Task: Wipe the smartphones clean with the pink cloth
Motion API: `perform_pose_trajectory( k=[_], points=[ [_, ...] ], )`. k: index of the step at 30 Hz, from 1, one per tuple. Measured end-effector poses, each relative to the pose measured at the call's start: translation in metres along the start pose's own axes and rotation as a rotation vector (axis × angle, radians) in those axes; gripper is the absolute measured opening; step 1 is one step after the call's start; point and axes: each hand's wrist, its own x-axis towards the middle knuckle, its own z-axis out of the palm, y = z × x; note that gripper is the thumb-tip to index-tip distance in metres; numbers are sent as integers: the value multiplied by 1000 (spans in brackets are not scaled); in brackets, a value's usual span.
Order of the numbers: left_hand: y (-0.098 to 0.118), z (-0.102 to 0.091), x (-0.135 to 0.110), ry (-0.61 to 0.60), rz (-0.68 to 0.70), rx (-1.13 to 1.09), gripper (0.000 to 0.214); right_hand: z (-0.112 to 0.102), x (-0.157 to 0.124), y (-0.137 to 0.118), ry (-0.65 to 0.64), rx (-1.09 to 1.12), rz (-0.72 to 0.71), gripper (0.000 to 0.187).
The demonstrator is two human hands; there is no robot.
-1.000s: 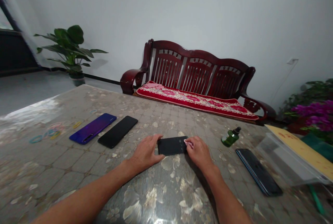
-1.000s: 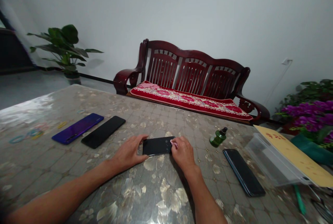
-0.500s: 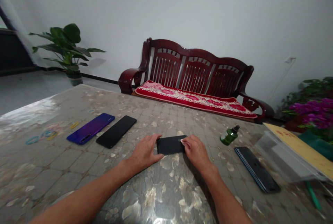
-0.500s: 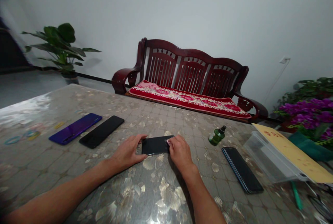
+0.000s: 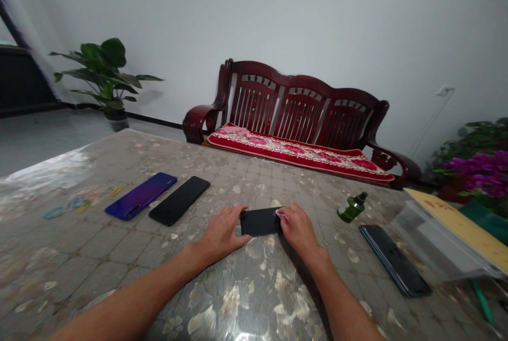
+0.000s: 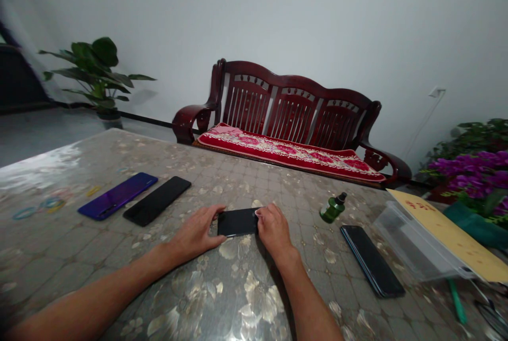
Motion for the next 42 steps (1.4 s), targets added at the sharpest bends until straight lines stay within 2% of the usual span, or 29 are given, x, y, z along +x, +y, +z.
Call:
perform_pose_trajectory(
  k=[6,8,13,15,20,22,30,38,42],
  points=[
    [1,-1,0,10,6,9,60,0,10,11,27,-69,165,25],
    [1,-1,0,12,19,17,59,1,9,6,20,-58,142,25],
    [3,-1,-1,14,41,47,59,5,4,-16,-26,27,-34,25],
    [3,-1,-1,10,44,48,59,5,4,-17,-29,32,-41,26],
    [1,1,-1,0,40,42,62,1,10,2,0,-56,138,24],
    [0,1,-1,-5,32,34,63,0,11,4,11,-54,149,25],
    [2,0,-1,-3,33,32,64,8,2,-22,-29,81,-104,27],
    [3,-1,-1,-19,37,58,61,-2,6,6,12,-63,143,25],
    [3,-1,-1,-16,48,66,60,-1,1,-8,4,-17,85,26]
  ],
)
